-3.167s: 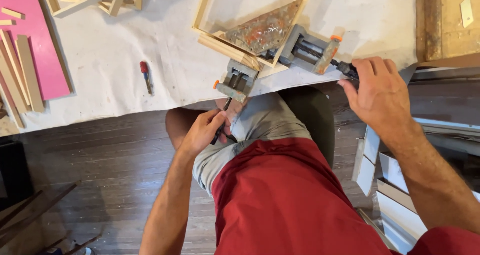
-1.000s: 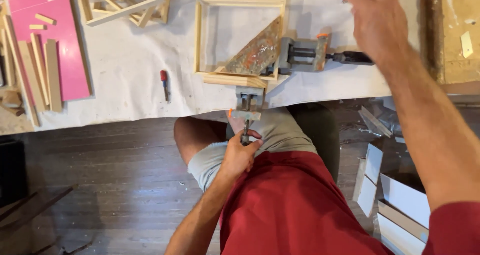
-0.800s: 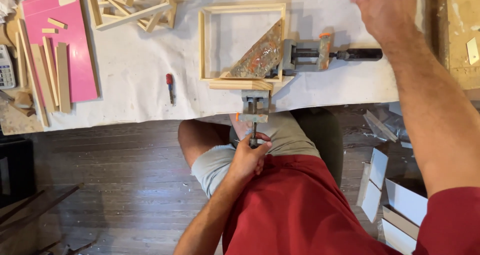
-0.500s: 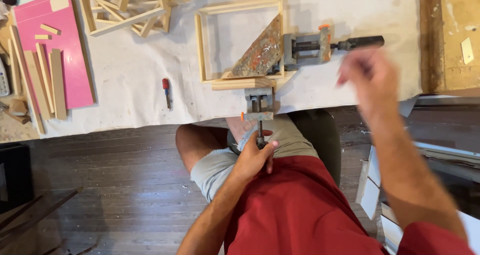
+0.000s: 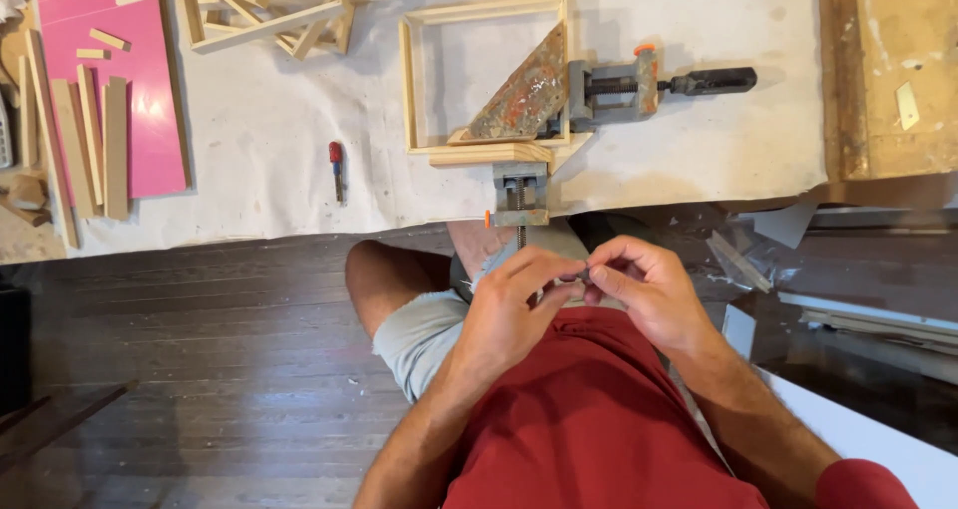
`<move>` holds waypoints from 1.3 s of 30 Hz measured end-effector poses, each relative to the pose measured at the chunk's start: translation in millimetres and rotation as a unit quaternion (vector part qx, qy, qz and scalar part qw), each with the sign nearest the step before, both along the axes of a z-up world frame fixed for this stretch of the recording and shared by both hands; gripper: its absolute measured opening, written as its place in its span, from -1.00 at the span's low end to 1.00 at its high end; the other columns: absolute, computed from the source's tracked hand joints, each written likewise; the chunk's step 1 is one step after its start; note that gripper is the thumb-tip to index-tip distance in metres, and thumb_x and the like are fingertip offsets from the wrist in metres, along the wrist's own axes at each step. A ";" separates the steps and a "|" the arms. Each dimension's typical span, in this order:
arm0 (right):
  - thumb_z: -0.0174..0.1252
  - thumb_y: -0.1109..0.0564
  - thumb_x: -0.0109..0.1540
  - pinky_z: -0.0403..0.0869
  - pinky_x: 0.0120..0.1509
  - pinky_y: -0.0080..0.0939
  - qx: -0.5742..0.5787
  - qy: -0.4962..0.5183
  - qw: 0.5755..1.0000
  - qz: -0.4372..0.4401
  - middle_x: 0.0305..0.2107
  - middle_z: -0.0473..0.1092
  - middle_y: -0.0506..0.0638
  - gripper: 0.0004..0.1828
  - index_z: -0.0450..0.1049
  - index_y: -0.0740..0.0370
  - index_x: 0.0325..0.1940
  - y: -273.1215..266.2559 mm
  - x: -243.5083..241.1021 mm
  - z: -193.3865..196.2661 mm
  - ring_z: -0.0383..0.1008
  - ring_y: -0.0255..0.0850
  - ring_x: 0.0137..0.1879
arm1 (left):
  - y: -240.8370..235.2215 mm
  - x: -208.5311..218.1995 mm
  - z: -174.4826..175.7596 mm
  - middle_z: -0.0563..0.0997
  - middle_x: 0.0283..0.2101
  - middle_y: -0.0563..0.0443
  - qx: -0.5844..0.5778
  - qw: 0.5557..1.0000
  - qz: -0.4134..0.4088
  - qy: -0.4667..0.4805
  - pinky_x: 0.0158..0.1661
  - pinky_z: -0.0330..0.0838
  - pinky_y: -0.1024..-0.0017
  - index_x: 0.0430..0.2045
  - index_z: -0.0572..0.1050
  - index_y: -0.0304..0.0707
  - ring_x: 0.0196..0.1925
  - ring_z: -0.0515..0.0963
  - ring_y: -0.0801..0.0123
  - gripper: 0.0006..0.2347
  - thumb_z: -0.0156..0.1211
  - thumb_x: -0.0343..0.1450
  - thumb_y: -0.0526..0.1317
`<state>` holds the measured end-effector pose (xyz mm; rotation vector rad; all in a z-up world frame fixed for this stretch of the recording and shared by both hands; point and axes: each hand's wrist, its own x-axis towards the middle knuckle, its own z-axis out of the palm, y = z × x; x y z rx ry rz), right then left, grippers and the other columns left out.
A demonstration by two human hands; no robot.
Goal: Assembling wooden frame corners using a corner jig and screw clamps on a workbench.
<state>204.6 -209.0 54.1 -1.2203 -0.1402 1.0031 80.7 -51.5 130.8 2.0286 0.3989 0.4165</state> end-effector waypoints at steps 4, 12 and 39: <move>0.27 0.38 0.19 0.62 -0.30 -0.06 0.069 -0.106 0.992 0.007 -0.45 0.49 0.34 -0.84 0.51 0.54 -0.17 1.1 6.0 29.8 0.58 -0.04 -0.42 | 0.0 12.0 18.3 0.66 -0.29 0.19 -0.073 0.995 0.017 -0.069 -0.28 0.60 0.50 -0.25 0.68 -0.01 -0.33 0.67 0.40 -0.85 0.45 0.35 -0.28; 0.25 0.43 0.18 0.63 -0.28 -0.09 0.110 -0.120 0.987 -0.005 -0.39 0.43 0.34 -0.87 0.44 0.54 -0.22 -4.0 -1.0 57.6 0.57 -0.05 -0.39 | 0.6 8.2 14.8 0.63 -0.31 0.14 -0.120 0.984 -0.005 -0.128 -0.33 0.48 0.55 -0.32 0.69 -0.07 -0.39 0.57 0.45 -0.92 0.42 0.38 -0.29; 0.33 0.46 0.11 0.61 -0.29 -0.21 0.060 -0.058 0.996 -0.012 -0.38 0.54 0.35 -0.75 0.36 0.36 -0.33 -0.8 -5.4 34.9 0.57 -0.15 -0.43 | 1.8 -0.7 -5.0 0.65 -0.30 0.04 -0.186 0.974 -0.003 -0.128 -0.33 0.49 0.49 -0.27 0.72 -0.17 -0.38 0.57 0.40 -0.83 0.51 0.31 -0.27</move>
